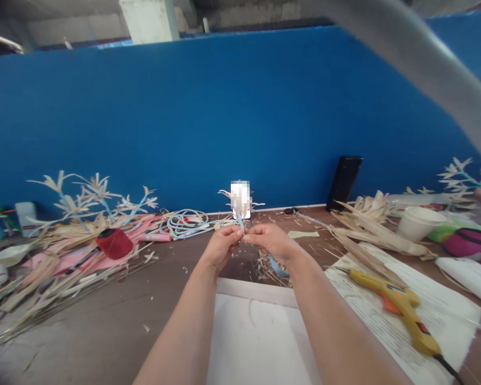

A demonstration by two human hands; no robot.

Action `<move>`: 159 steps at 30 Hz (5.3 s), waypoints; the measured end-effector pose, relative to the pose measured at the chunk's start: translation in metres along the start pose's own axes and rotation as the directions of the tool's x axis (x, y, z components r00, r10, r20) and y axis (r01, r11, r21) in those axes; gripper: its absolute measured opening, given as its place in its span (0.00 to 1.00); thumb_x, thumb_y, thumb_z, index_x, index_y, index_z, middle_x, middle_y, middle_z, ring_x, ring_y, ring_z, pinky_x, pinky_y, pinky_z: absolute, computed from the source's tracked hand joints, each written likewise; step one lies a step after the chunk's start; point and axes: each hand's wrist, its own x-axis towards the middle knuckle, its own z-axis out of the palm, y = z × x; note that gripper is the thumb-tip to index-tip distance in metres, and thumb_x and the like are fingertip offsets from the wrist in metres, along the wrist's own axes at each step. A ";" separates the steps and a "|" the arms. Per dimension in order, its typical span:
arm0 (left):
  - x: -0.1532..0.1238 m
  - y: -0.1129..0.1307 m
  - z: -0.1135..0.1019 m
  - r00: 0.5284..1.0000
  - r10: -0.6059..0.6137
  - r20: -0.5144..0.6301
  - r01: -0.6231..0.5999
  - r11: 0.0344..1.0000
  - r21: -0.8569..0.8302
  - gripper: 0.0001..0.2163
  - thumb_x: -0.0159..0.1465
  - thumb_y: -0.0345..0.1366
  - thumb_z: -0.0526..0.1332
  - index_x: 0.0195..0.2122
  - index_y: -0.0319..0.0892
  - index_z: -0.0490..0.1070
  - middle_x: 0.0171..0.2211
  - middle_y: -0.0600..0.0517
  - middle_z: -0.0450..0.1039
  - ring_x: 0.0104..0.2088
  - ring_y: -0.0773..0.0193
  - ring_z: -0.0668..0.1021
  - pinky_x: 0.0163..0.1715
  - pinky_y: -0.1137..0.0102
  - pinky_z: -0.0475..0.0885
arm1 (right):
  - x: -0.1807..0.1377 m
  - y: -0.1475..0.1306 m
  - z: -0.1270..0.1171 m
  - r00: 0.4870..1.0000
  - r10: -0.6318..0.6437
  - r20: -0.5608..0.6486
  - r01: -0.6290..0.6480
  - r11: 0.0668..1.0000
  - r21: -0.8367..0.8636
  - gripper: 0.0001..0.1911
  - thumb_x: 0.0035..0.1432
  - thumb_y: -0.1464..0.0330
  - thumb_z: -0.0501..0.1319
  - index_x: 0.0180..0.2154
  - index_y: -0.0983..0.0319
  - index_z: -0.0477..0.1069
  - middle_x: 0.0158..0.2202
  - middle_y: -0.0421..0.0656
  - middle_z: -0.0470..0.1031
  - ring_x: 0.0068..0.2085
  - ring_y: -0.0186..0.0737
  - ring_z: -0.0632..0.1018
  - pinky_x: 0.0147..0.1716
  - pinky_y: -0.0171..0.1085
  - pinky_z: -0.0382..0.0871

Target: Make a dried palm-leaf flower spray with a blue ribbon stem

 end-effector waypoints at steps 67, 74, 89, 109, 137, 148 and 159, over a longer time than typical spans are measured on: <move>0.005 -0.001 -0.011 0.999 0.033 0.033 -0.045 0.885 0.463 0.13 0.53 0.44 0.58 0.28 0.38 0.68 0.19 0.57 0.59 0.20 0.73 0.60 0.21 0.76 0.55 | 0.002 0.006 -0.003 0.993 -0.013 -0.117 -0.018 0.966 -0.258 0.16 0.45 0.56 0.60 0.24 0.63 0.69 0.15 0.33 0.54 0.19 0.27 0.53 0.18 0.32 0.43; 0.004 0.001 -0.012 0.999 0.038 0.032 -0.049 0.876 0.479 0.13 0.53 0.45 0.58 0.27 0.38 0.68 0.19 0.57 0.59 0.20 0.73 0.60 0.22 0.75 0.56 | 0.001 0.004 -0.003 0.996 0.009 -0.092 -0.028 0.979 -0.204 0.14 0.45 0.58 0.60 0.26 0.63 0.70 0.15 0.32 0.52 0.18 0.27 0.51 0.18 0.32 0.42; 0.000 0.006 -0.006 1.000 0.021 -0.002 -0.017 0.865 0.501 0.12 0.51 0.44 0.60 0.24 0.38 0.67 0.17 0.58 0.58 0.19 0.73 0.59 0.20 0.75 0.54 | 0.002 0.005 -0.003 0.988 -0.035 -0.149 -0.028 0.916 -0.401 0.12 0.43 0.61 0.60 0.24 0.63 0.72 0.16 0.34 0.59 0.20 0.29 0.57 0.20 0.32 0.47; 0.006 -0.002 -0.003 0.973 0.192 -0.131 -0.081 0.809 0.582 0.11 0.51 0.42 0.61 0.24 0.38 0.70 0.22 0.54 0.65 0.24 0.70 0.66 0.25 0.74 0.61 | 0.005 0.003 0.003 0.959 -0.133 -0.249 -0.021 0.846 -0.533 0.10 0.42 0.63 0.59 0.23 0.63 0.70 0.17 0.36 0.64 0.21 0.30 0.62 0.20 0.31 0.52; 0.007 -0.003 0.002 0.953 0.231 -0.198 -0.087 0.830 0.551 0.10 0.51 0.42 0.61 0.26 0.38 0.71 0.22 0.55 0.65 0.24 0.70 0.65 0.25 0.74 0.58 | 0.005 0.000 0.007 0.947 -0.153 -0.282 -0.005 0.872 -0.490 0.13 0.44 0.60 0.59 0.26 0.64 0.73 0.19 0.37 0.66 0.22 0.31 0.63 0.22 0.31 0.54; -0.002 0.003 0.004 0.999 -0.043 0.024 0.042 0.998 0.041 0.20 0.48 0.46 0.64 0.39 0.38 0.73 0.19 0.57 0.56 0.20 0.75 0.57 0.19 0.77 0.51 | 0.004 0.003 0.002 0.993 -0.034 -0.110 0.040 0.998 0.052 0.16 0.41 0.58 0.64 0.26 0.64 0.68 0.14 0.31 0.54 0.17 0.24 0.52 0.16 0.30 0.42; 0.000 0.001 0.003 0.997 -0.057 -0.048 0.056 0.998 -0.027 0.15 0.44 0.43 0.68 0.27 0.37 0.70 0.26 0.53 0.67 0.20 0.77 0.61 0.18 0.78 0.53 | 0.002 0.001 0.005 0.992 -0.023 -0.125 0.019 0.999 -0.032 0.14 0.43 0.59 0.62 0.27 0.64 0.69 0.13 0.31 0.52 0.16 0.25 0.51 0.16 0.31 0.40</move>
